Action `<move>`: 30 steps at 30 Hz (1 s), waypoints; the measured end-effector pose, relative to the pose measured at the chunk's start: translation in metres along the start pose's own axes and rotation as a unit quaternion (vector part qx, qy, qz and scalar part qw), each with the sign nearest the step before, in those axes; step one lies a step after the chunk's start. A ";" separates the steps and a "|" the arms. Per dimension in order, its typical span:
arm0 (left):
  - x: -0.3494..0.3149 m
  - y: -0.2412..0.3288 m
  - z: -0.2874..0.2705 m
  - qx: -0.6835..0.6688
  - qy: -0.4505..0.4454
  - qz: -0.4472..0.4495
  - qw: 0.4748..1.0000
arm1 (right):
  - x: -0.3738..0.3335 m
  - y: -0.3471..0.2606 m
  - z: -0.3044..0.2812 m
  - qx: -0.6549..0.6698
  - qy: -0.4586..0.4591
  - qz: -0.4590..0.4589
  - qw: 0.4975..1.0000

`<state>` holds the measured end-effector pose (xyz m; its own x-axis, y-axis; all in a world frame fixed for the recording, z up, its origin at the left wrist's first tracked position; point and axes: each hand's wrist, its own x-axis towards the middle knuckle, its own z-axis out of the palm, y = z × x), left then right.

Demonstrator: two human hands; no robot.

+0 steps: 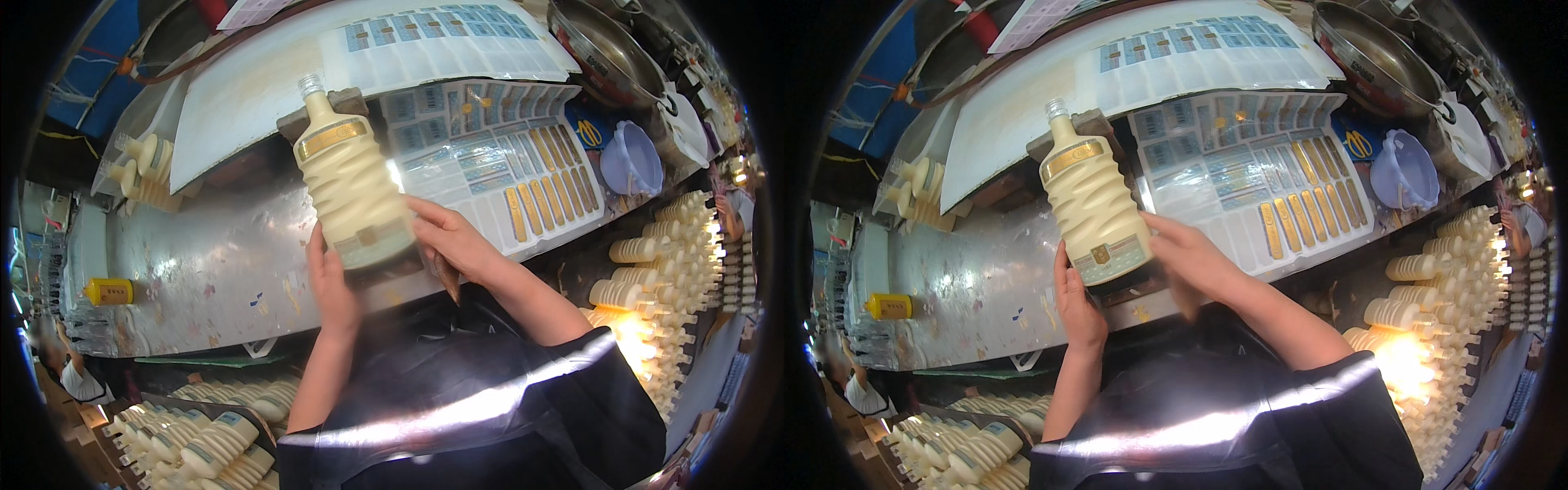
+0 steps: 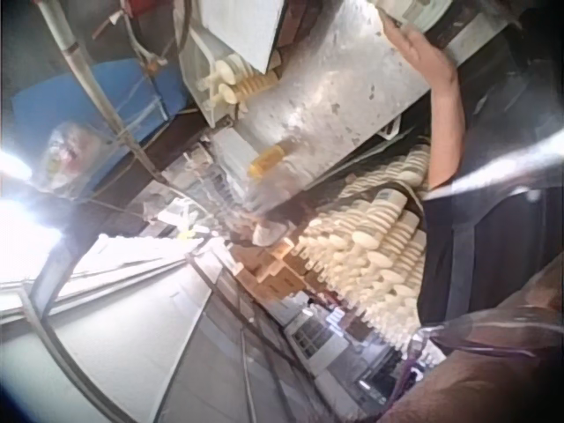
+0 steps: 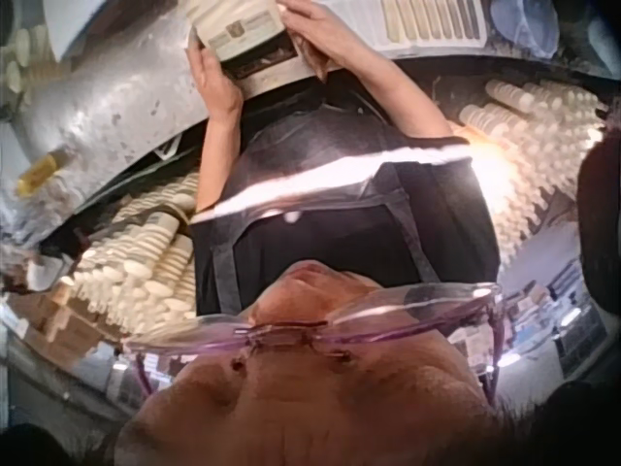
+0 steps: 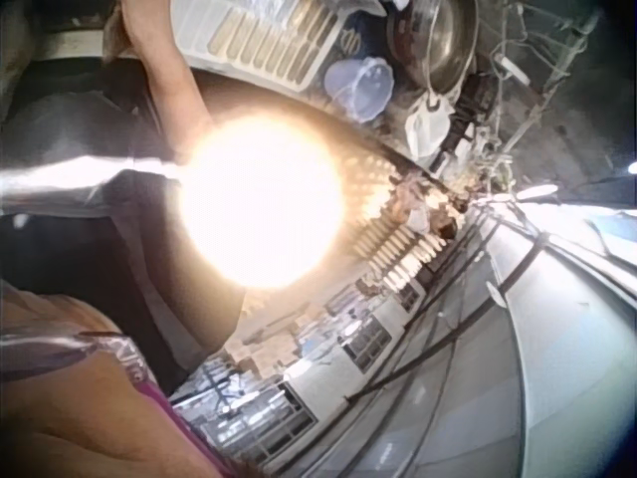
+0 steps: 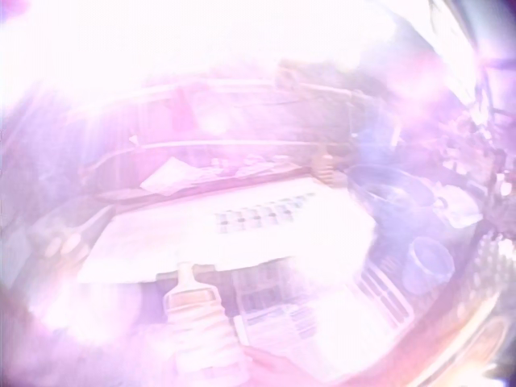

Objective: The person applies adhesive labels to the sides of cream-colored plastic bottles. They pick up a bottle, smooth a label onto its surface, and place it aside before repeating the process with another bottle.

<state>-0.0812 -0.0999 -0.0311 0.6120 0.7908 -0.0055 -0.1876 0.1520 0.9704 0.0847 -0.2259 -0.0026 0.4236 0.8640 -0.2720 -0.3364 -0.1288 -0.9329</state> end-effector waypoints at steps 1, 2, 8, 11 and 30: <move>0.000 0.004 0.003 -0.013 0.002 -0.019 1.000 | 0.000 -0.005 0.001 0.013 -0.003 0.003 1.000; 0.000 -0.002 -0.001 0.015 -0.016 0.022 1.000 | -0.005 -0.013 0.002 0.022 -0.005 0.019 1.000; -0.002 0.004 -0.013 0.166 -0.101 0.066 0.979 | -0.009 -0.013 0.005 0.008 -0.038 0.001 0.999; 0.000 0.000 -0.016 0.165 -0.075 0.018 0.983 | -0.011 -0.012 0.006 -0.012 -0.055 -0.032 0.998; 0.001 0.013 -0.003 0.383 0.038 0.209 0.899 | 0.001 -0.012 -0.005 -0.066 -0.004 0.030 0.997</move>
<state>-0.0855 -0.0954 -0.0189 0.5514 0.7262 0.4106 0.2126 -0.5982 0.7726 0.0927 -0.2261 0.0071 0.3988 0.8567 -0.3270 -0.2474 -0.2429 -0.9380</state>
